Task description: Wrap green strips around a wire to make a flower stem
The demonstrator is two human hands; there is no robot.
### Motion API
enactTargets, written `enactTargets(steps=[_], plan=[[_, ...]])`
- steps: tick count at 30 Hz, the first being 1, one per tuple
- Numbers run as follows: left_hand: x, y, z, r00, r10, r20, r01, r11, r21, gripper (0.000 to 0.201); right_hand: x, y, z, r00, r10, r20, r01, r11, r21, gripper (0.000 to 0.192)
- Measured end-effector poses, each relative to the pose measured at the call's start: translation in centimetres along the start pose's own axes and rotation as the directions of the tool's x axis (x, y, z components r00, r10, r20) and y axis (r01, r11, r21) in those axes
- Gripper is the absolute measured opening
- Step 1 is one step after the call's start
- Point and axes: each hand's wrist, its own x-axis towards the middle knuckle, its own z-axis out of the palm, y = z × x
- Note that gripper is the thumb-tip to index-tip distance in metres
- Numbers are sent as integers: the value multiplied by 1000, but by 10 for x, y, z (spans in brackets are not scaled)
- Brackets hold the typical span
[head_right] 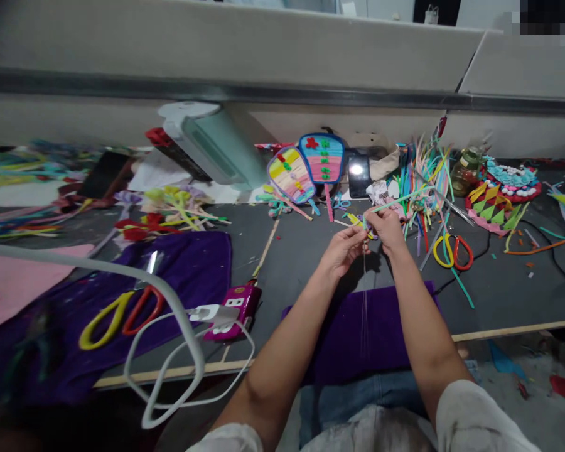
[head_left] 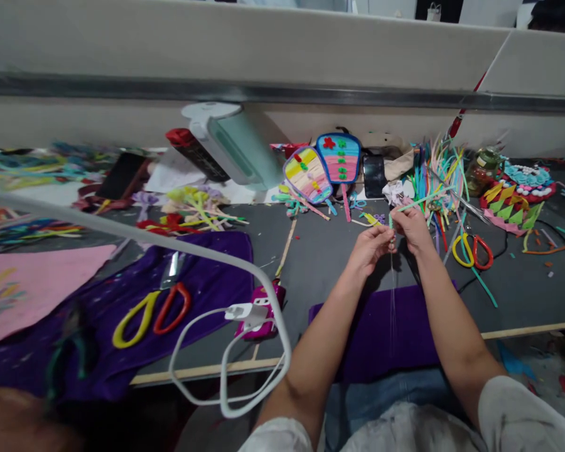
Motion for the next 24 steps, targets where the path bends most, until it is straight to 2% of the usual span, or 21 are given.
enactTargets(steps=[3,6,10,12,19,24], plan=[[2,-2,0,978,192,-78,-172,962,210,35,3,3,-1,986,-151,-72,131,964,-230,19],[3,0,-1,961,264,-83,-233,934,272,33,3,2,0,983,-173,-65,152,957,-249,21],[2,6,-2,979,197,-57,-187,970,156,34,-1,-6,1,1000,26,14,-26,999,-30,25],[1,8,-2,988,149,-37,-146,986,79,35,-2,-10,-1,994,79,70,-82,996,36,26],[-1,9,1,995,27,93,-15,992,-124,38,-2,-11,-1,974,133,181,-158,979,129,33],[-1,6,2,986,-37,160,73,972,-224,39,-1,-10,1,973,139,184,-167,975,149,32]])
